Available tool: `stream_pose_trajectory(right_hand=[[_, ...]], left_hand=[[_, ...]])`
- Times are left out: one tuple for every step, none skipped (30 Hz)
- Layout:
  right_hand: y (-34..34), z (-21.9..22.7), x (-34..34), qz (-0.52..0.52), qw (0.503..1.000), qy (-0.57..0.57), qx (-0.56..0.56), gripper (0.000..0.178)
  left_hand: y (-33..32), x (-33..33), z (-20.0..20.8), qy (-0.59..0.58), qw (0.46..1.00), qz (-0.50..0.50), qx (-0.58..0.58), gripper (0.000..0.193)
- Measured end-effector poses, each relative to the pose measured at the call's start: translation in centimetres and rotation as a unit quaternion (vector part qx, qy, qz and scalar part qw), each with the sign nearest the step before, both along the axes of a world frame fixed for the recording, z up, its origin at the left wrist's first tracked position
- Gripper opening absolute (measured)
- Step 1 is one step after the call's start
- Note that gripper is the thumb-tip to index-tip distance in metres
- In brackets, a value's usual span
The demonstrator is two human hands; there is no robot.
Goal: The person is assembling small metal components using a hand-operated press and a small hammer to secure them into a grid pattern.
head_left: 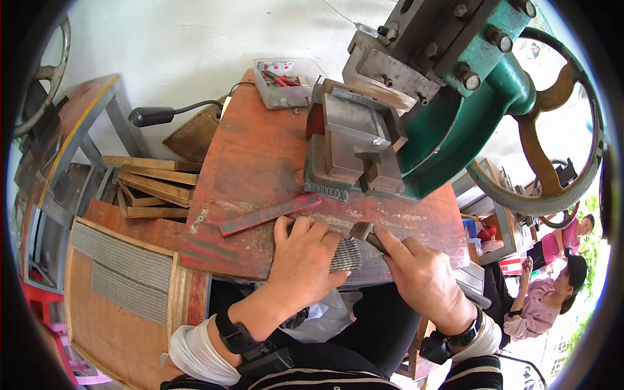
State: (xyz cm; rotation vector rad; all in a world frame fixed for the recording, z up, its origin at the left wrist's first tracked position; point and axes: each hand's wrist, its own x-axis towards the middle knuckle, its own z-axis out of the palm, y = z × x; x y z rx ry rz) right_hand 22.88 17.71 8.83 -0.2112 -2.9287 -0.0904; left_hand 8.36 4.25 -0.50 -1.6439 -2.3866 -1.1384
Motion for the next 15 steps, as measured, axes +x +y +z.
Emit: stream_pose_trajectory(right_hand=[[-0.07, 0.14, 0.08, 0.000, 1.000, 0.011, -0.005, 0.045], [-0.14, 0.24, 0.15, 0.000, 1.000, 0.023, -0.011, 0.045], [-0.28, 0.12, 0.24, 0.000, 1.000, 0.021, -0.012, 0.045], [-0.46, -0.03, 0.34, 0.002, 0.999, 0.033, -0.015, 0.046], [-0.56, -0.15, 0.40, 0.003, 0.999, 0.046, -0.019, 0.047], [-0.45, -0.31, 0.44, 0.003, 0.999, 0.046, -0.018, 0.047], [-0.20, -0.60, 0.45, -0.005, 0.999, 0.028, -0.016, 0.048], [-0.06, -0.74, 0.46, -0.013, 1.000, 0.010, -0.013, 0.050], [-0.13, -0.62, 0.42, -0.012, 1.000, 0.009, -0.014, 0.050], [-0.29, -0.37, 0.33, -0.007, 0.999, 0.017, -0.029, 0.050], [-0.39, -0.25, 0.22, -0.002, 0.999, 0.025, -0.043, 0.050], [-0.45, -0.27, 0.18, -0.002, 0.999, 0.024, -0.043, 0.050], [-0.50, -0.32, 0.12, -0.001, 0.999, 0.024, -0.044, 0.050], [-0.54, -0.35, 0.07, 0.000, 0.999, 0.023, -0.045, 0.049], [-0.66, -0.40, 0.00, 0.001, 0.999, 0.022, -0.044, 0.049]], left_hand=[[0.04, 0.01, -0.08, 0.002, 1.000, 0.000, 0.003, 0.052], [0.07, 0.00, -0.12, 0.005, 1.000, 0.000, 0.006, 0.052], [0.05, 0.01, -0.17, 0.003, 1.000, 0.000, 0.004, 0.052], [0.05, -0.02, -0.16, 0.004, 1.000, 0.002, 0.006, 0.052], [0.03, -0.03, -0.17, 0.005, 1.000, 0.004, 0.008, 0.052], [0.07, -0.04, -0.11, 0.005, 1.000, 0.003, 0.009, 0.052], [0.11, -0.05, -0.06, 0.004, 1.000, 0.001, 0.004, 0.052], [0.14, -0.07, -0.01, 0.003, 1.000, -0.001, 0.000, 0.052], [0.12, -0.07, -0.02, 0.002, 1.000, -0.001, 0.000, 0.052], [0.08, -0.09, -0.04, 0.002, 1.000, 0.002, 0.004, 0.052], [0.06, -0.10, -0.04, 0.002, 1.000, 0.005, 0.008, 0.052], [0.03, -0.03, 0.03, 0.002, 1.000, 0.005, 0.009, 0.052], [-0.02, 0.05, 0.13, -0.004, 1.000, 0.007, 0.007, 0.052], [-0.03, 0.10, 0.19, -0.010, 1.000, 0.010, 0.006, 0.052], [-0.03, 0.06, 0.16, -0.011, 1.000, 0.010, 0.007, 0.052]])
